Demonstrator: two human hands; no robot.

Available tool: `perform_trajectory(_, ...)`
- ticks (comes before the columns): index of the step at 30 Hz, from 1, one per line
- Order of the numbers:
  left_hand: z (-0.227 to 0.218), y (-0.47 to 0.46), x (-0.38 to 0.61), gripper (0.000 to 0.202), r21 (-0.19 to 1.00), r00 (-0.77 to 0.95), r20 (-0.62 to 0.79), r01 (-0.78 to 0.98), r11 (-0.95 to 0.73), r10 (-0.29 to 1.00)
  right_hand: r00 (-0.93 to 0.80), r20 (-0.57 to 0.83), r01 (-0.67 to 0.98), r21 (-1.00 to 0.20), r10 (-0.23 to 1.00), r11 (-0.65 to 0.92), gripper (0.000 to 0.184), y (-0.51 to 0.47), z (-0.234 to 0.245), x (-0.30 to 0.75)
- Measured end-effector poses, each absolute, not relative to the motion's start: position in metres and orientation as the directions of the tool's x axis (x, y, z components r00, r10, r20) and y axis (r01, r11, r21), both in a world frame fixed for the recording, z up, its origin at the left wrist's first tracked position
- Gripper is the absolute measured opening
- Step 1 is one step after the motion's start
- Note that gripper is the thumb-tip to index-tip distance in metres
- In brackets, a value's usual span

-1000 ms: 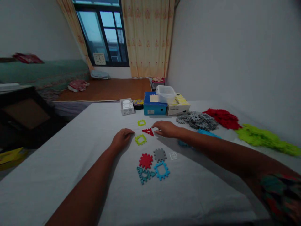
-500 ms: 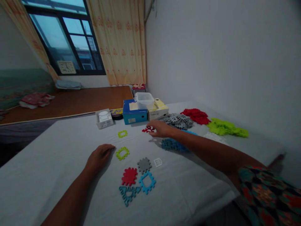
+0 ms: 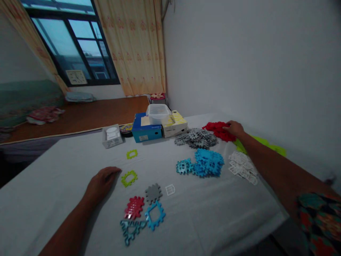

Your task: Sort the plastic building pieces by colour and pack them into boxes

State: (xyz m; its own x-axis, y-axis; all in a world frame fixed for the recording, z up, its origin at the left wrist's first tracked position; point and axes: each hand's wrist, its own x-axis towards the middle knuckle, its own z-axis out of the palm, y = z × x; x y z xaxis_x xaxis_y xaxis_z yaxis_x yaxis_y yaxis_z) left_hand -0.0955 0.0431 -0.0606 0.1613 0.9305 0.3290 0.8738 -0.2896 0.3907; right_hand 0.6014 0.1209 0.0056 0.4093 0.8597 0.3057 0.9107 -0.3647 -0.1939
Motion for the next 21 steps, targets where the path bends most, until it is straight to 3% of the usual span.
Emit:
perform_trajectory(5, -0.056, 0.036, -0.086, 0.039, 0.392, 0.157, 0.314, 0.877, -0.279, 0.936, 0.32, 0.44, 0.946, -0.202, 0.839, -0.255, 0.042, 0.129, 0.016, 0.568)
perform_trajectory(8, -0.055, 0.033, -0.081, 0.034, 0.402, 0.18, 0.315, 0.864, -0.303, 0.932, 0.094, 0.482, 0.98, -0.199, 0.871, 0.004, 0.036, 0.127, 0.03, 0.505)
perform_trajectory(11, -0.055, 0.032, -0.079, 0.032, 0.423, 0.188, 0.326, 0.847, -0.321, 0.927, -0.238, 0.371, 0.914, -0.226, 0.898, 0.336, 0.03, 0.107, 0.035, 0.412)
perform_trajectory(13, -0.056, 0.032, -0.079, 0.031, 0.445, 0.182, 0.335, 0.834, -0.326, 0.924, -0.496, 0.257, 0.792, -0.257, 0.829, 0.553, 0.028, 0.085, 0.03, 0.345)
perform_trajectory(16, -0.057, 0.031, -0.081, 0.03, 0.478, 0.163, 0.326, 0.822, -0.311, 0.931, -0.77, 0.15, 0.578, -0.25, 0.621, 0.777, 0.03, 0.053, 0.016, 0.258)
perform_trajectory(18, -0.057, 0.031, -0.082, 0.03, 0.493, 0.149, 0.318, 0.817, -0.297, 0.936, -0.847, 0.099, 0.492, -0.23, 0.523, 0.84, 0.034, 0.041, 0.007, 0.214)
perform_trajectory(21, -0.057, 0.032, -0.082, 0.031, 0.498, 0.163, 0.321, 0.809, -0.312, 0.933, -0.882, 0.051, 0.448, -0.221, 0.469, 0.866, 0.045, 0.038, -0.002, 0.17)
